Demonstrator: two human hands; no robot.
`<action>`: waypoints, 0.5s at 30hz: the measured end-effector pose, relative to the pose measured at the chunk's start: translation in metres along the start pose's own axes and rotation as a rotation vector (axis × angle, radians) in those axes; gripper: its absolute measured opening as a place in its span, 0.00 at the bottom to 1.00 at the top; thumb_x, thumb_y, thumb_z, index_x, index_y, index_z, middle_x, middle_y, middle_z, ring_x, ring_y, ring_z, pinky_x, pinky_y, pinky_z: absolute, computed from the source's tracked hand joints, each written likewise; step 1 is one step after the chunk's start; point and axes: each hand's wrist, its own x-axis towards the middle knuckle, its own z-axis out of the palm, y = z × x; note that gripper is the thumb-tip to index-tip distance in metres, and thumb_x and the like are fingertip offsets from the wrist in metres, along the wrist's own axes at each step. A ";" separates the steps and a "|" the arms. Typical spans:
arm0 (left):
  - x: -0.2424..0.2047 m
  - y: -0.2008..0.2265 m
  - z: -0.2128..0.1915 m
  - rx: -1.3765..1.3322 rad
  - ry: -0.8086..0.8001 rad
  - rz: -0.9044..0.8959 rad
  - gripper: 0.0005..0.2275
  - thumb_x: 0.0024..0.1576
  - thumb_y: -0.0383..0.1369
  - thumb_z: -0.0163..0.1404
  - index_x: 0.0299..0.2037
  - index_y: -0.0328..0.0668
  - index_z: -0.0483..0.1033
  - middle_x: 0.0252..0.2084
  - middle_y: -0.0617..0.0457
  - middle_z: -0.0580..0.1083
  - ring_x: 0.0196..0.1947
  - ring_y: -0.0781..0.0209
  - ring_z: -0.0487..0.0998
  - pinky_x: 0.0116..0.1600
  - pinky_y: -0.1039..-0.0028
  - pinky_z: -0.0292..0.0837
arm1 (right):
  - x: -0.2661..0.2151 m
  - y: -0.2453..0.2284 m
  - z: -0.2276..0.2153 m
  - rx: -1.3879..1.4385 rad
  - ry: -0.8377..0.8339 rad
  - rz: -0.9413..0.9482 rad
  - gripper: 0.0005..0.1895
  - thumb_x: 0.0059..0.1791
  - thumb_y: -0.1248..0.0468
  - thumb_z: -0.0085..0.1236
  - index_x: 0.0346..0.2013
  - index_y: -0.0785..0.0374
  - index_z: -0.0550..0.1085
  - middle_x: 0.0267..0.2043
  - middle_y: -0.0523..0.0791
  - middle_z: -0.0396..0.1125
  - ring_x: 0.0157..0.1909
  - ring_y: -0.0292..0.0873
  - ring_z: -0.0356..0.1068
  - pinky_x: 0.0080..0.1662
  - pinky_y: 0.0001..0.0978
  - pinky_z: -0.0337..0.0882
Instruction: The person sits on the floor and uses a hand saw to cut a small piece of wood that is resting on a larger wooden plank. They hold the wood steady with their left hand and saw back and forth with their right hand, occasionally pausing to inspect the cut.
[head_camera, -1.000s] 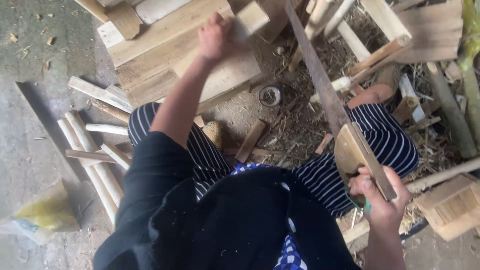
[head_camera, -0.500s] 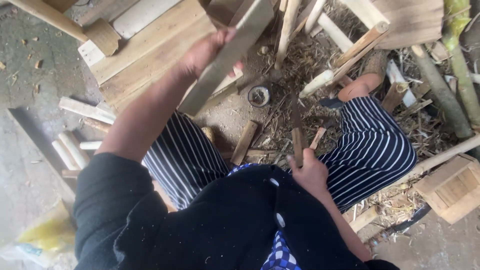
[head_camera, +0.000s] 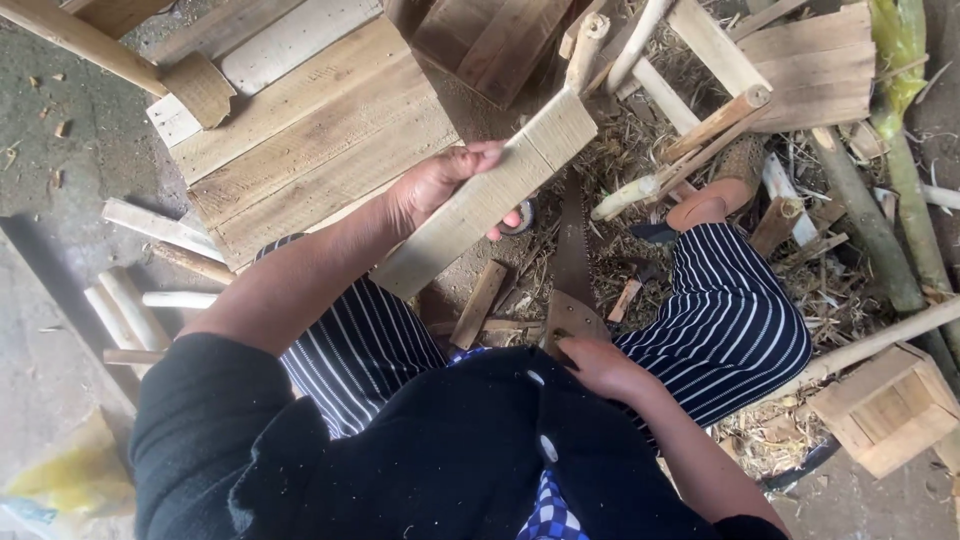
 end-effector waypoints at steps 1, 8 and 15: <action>-0.001 0.000 0.001 -0.003 0.002 0.000 0.33 0.58 0.46 0.49 0.70 0.39 0.53 0.58 0.35 0.68 0.43 0.43 0.80 0.46 0.49 0.84 | 0.005 0.001 -0.001 0.000 -0.004 0.000 0.17 0.51 0.56 0.44 0.44 0.65 0.72 0.45 0.64 0.71 0.51 0.73 0.67 0.51 0.62 0.69; -0.004 0.000 0.012 -0.032 0.148 0.133 0.20 0.62 0.40 0.45 0.65 0.48 0.65 0.55 0.38 0.74 0.43 0.30 0.80 0.40 0.43 0.84 | 0.016 -0.018 -0.025 -0.239 -0.111 0.020 0.15 0.49 0.57 0.49 0.42 0.63 0.75 0.42 0.63 0.72 0.50 0.70 0.71 0.51 0.63 0.70; 0.000 -0.005 0.024 -0.063 0.245 0.237 0.18 0.61 0.36 0.50 0.61 0.44 0.70 0.51 0.37 0.76 0.38 0.33 0.81 0.34 0.49 0.86 | 0.020 -0.018 -0.030 -0.301 -0.143 0.003 0.15 0.49 0.58 0.51 0.42 0.64 0.76 0.41 0.63 0.73 0.49 0.70 0.72 0.51 0.62 0.71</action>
